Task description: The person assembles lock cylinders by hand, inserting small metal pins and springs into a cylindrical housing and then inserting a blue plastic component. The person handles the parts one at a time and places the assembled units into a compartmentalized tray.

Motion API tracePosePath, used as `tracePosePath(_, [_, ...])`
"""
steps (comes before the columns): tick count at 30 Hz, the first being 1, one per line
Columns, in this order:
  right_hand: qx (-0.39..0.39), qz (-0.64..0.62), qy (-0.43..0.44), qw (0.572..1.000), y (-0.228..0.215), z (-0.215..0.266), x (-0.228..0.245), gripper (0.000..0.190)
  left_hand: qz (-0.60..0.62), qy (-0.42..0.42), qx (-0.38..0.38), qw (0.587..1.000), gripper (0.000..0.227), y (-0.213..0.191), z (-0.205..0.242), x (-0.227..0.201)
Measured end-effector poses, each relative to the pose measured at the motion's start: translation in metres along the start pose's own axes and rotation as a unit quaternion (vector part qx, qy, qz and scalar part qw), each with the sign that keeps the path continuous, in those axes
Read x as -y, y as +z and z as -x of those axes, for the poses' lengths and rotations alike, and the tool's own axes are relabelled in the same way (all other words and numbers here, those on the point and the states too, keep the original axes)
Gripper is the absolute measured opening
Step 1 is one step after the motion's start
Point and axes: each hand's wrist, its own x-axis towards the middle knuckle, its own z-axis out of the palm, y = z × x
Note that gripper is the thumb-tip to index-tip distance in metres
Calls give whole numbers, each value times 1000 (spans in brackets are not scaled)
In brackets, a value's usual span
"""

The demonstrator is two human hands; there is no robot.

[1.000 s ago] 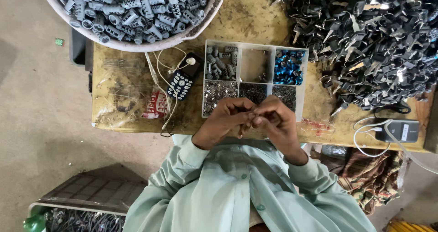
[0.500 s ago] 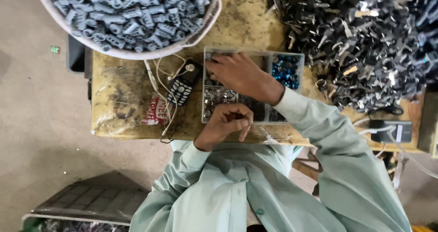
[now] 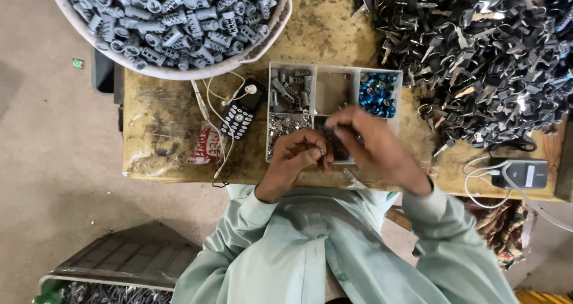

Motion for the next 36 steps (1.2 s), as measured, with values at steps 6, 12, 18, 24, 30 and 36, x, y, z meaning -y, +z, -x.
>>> tracePosePath(6, [-105,-196,153,963,25,58,6,42,-8,-7,-6,1000,9,13,-4,3])
tracePosePath(12, [-104,-23,164,981,20,61,14,57,-98,-58,-77,991,6,29,-5,-3])
tracePosePath(18, [-115,-20,179,977,20,60,15,49,-142,-32,-67,987,7,35,-4,-9])
tracePosePath(24, [-153,51,139,977,20,57,18,43,-266,-4,-95,959,8,38,-7,-13])
tracePosePath(30, [-152,111,103,977,16,56,18,46,-263,26,-144,954,8,47,-7,-7])
tracePosePath(36, [-159,107,99,976,13,58,23,42,-216,46,-124,967,10,50,-9,-3])
